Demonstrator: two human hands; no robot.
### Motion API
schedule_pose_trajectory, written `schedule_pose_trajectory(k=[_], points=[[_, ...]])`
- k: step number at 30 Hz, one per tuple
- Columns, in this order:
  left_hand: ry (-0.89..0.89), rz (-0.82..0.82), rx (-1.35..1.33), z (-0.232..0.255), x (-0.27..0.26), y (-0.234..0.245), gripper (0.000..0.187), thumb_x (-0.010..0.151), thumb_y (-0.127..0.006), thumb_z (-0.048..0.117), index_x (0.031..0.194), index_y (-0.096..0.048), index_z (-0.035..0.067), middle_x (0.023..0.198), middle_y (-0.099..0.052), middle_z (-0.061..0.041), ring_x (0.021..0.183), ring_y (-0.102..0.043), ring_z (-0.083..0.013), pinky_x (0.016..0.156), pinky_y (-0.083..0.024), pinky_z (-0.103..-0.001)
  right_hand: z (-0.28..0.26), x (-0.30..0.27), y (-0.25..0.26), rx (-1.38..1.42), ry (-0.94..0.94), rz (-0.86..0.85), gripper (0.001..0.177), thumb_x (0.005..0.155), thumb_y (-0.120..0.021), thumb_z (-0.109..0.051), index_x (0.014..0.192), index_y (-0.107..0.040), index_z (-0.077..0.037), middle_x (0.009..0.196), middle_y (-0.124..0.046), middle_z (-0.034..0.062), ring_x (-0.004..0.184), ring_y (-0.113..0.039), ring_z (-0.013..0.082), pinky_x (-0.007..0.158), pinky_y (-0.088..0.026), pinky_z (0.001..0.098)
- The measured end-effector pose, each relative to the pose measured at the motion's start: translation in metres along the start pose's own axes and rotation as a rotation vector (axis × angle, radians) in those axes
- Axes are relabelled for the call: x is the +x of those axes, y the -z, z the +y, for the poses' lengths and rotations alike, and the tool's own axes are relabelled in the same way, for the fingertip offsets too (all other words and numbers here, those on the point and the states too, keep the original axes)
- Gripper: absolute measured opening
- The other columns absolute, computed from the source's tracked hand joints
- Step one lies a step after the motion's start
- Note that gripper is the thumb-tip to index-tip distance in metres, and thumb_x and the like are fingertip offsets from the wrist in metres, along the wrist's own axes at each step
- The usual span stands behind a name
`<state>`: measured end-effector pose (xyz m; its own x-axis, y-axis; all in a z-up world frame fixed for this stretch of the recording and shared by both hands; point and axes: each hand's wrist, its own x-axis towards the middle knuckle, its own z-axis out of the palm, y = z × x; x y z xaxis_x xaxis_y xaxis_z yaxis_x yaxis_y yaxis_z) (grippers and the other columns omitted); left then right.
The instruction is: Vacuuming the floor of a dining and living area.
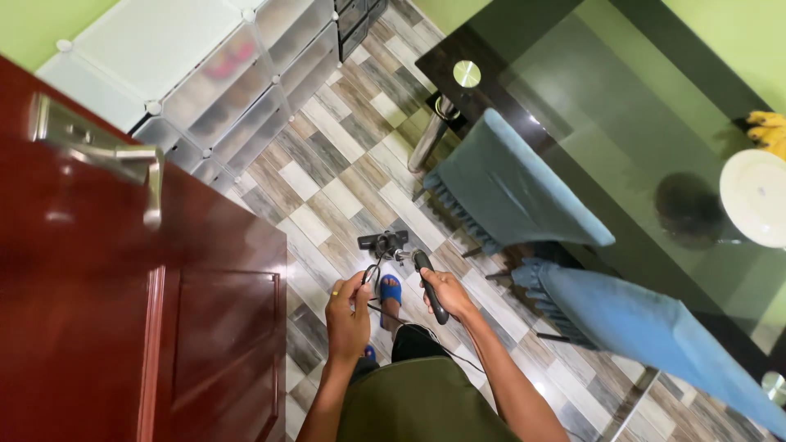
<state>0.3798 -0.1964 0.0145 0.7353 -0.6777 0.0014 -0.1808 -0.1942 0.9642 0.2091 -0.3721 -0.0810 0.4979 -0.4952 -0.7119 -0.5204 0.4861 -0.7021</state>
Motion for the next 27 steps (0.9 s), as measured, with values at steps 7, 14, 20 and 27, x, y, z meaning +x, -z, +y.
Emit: schedule_pose_trajectory(k=[7, 14, 20, 27], points=[[0.093, 0.002, -0.027, 0.015, 0.093, -0.033, 0.023, 0.098, -0.06, 0.008, 0.119, -0.068, 0.001, 0.093, -0.063, -0.01, 0.079, -0.072, -0.0183, 0.068, -0.055, -0.031, -0.075, 0.075, 0.014, -0.085, -0.004, -0.034, 0.049, 0.101, -0.053, -0.048, 0.09, -0.062, -0.001, 0.059, -0.063, 0.0096, 0.044, -0.06, 0.0179, 0.046, -0.051, 0.0317], [0.104, 0.162, -0.118, 0.015, 0.176, -0.031, 0.026, 0.099, -0.06, 0.005, 0.121, -0.07, -0.002, 0.09, -0.06, -0.008, 0.076, -0.064, -0.0128, 0.067, -0.053, -0.027, -0.141, 0.148, 0.011, 0.006, 0.003, -0.031, 0.047, 0.101, -0.054, -0.047, 0.091, -0.062, -0.002, 0.059, -0.062, 0.0108, 0.044, -0.058, 0.0178, 0.046, -0.051, 0.0316], [0.128, 0.244, -0.131, -0.012, 0.28, -0.011, 0.028, 0.099, -0.062, 0.006, 0.126, -0.069, -0.002, 0.092, -0.058, -0.007, 0.075, -0.061, -0.0116, 0.068, -0.051, -0.026, -0.198, 0.22, 0.014, 0.004, 0.03, -0.008, 0.047, 0.1, -0.055, -0.048, 0.09, -0.062, -0.003, 0.059, -0.062, 0.01, 0.044, -0.058, 0.0173, 0.044, -0.048, 0.0299], [0.009, 0.386, -0.049, 0.008, 0.44, 0.038, 0.026, 0.102, -0.059, 0.009, 0.125, -0.069, 0.001, 0.091, -0.058, -0.004, 0.076, -0.062, -0.009, 0.068, -0.052, -0.024, -0.261, 0.295, -0.006, 0.041, 0.075, 0.092, 0.047, 0.1, -0.055, -0.047, 0.091, -0.061, -0.001, 0.058, -0.062, 0.0112, 0.042, -0.057, 0.0191, 0.044, -0.048, 0.0319]])
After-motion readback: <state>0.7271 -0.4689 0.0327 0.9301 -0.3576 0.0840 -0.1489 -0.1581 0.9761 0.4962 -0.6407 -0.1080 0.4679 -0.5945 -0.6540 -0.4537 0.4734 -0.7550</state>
